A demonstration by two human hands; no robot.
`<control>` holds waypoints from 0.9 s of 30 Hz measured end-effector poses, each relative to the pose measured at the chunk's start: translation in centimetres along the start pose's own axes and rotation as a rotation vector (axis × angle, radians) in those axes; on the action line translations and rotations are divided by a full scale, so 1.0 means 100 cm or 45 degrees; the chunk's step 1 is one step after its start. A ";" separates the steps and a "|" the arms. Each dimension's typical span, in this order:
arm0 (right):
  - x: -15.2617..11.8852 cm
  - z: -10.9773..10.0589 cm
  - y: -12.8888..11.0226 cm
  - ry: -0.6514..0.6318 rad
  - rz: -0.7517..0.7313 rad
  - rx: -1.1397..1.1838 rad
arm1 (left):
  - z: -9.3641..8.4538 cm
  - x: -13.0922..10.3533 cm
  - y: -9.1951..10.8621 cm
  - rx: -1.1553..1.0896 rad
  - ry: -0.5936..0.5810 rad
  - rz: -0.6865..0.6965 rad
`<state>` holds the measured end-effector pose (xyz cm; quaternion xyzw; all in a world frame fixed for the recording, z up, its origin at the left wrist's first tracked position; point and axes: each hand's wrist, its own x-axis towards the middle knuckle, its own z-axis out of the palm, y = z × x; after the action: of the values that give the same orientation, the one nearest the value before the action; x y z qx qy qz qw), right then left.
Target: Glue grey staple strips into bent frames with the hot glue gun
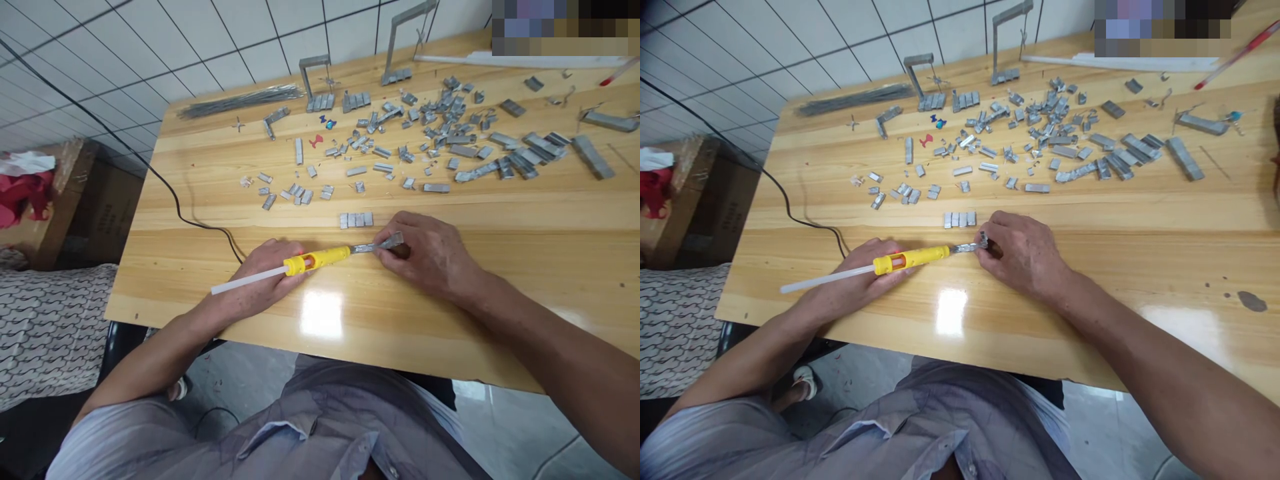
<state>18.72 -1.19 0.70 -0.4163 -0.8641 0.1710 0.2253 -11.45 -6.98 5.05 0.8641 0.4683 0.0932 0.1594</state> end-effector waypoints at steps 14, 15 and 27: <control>0.001 -0.001 -0.001 -0.016 0.016 -0.005 | -0.006 -0.003 -0.001 -0.040 -0.107 -0.064; 0.001 -0.001 -0.001 -0.011 0.012 0.001 | -0.005 -0.002 -0.002 -0.041 -0.120 -0.064; 0.000 0.000 -0.001 0.002 0.005 0.001 | -0.018 0.004 -0.007 -0.269 -0.159 -0.210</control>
<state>18.70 -1.25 0.76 -0.4182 -0.8629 0.1715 0.2260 -12.32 -5.94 6.52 0.8051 0.5145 0.0747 0.2855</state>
